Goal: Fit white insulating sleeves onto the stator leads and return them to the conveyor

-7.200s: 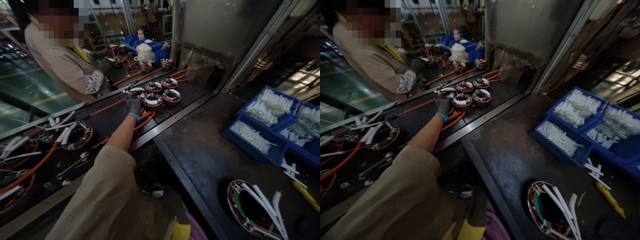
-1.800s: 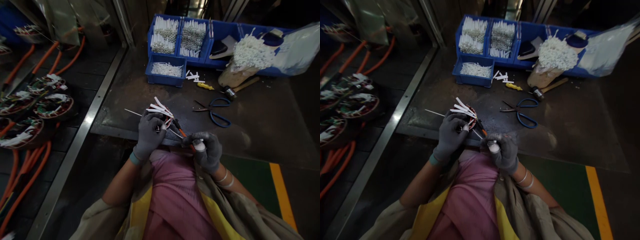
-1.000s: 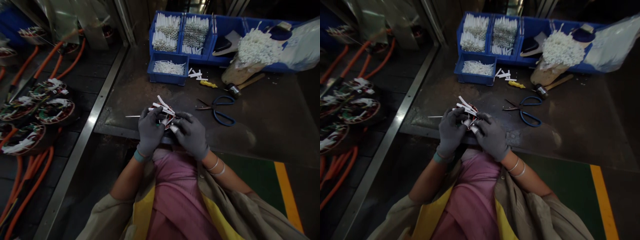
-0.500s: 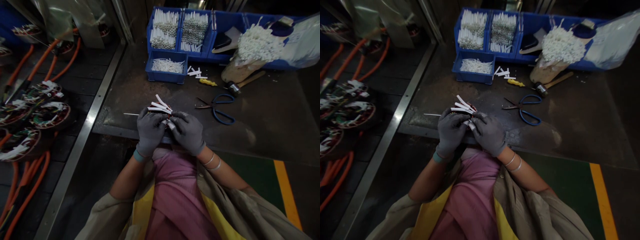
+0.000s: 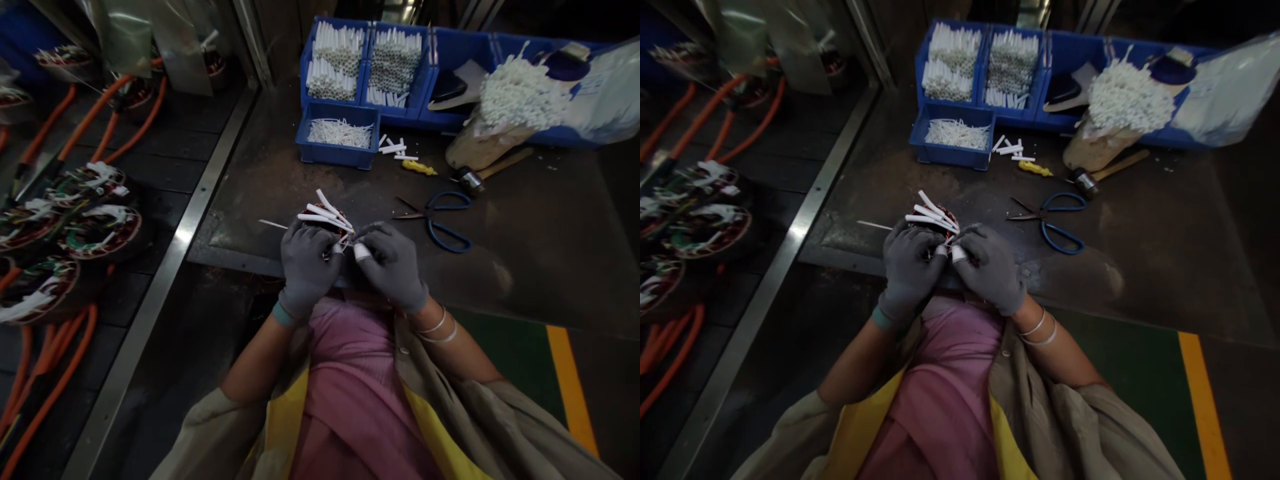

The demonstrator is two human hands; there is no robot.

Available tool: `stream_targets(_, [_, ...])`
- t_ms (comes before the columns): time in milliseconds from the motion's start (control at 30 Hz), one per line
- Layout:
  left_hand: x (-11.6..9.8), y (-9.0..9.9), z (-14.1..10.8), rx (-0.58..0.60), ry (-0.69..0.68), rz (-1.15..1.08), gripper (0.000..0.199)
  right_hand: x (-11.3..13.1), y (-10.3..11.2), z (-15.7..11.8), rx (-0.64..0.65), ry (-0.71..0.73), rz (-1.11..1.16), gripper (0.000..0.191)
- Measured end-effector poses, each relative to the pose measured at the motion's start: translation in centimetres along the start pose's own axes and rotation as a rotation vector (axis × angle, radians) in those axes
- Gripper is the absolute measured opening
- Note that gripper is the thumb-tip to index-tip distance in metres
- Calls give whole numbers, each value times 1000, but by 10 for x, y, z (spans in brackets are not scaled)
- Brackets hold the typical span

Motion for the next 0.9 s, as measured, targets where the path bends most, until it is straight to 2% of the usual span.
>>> stream_targets(67, [4, 2, -6, 9, -35, -30, 5, 0, 5, -1, -5, 6, 26, 20])
stream_targets(167, [9, 4, -12, 44, -128, -105, 12, -4, 3, 8, 117, 58, 24, 16])
stream_targets(300, [12, 1, -11, 71, -110, -81, 7, -11, -9, 14, 221, 124, -56, 17])
stream_targets(500, [13, -5, -10, 73, -72, -158, 9, -4, -9, -5, 153, 152, -78, 17])
stream_targets(633, [17, -8, -9, 59, -116, -161, 13, -11, -32, 31, 162, 104, -215, 15])
stream_targets(733, [24, -1, -4, 92, -179, -195, 13, -21, -48, 53, 160, 80, -209, 16])
stream_targets(800, [35, 12, 4, 99, -156, -251, 14, -24, -40, 44, 47, 29, -89, 21])
stream_targets(867, [49, 28, 18, 45, -77, -214, 17, -26, -20, 11, -30, -95, 74, 28])
stream_targets(900, [54, 33, 26, 21, -57, -148, 20, -27, -9, -13, -15, -186, 148, 30])
Point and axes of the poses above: each hand's wrist, its own z-axis towards the middle knuckle, its own y-axis out of the back of the hand, x = y × z, the point moved 4 cm from there along z, towards the middle knuckle, and after that the axes turned 13 degrees about z, right-handed, at the moved point
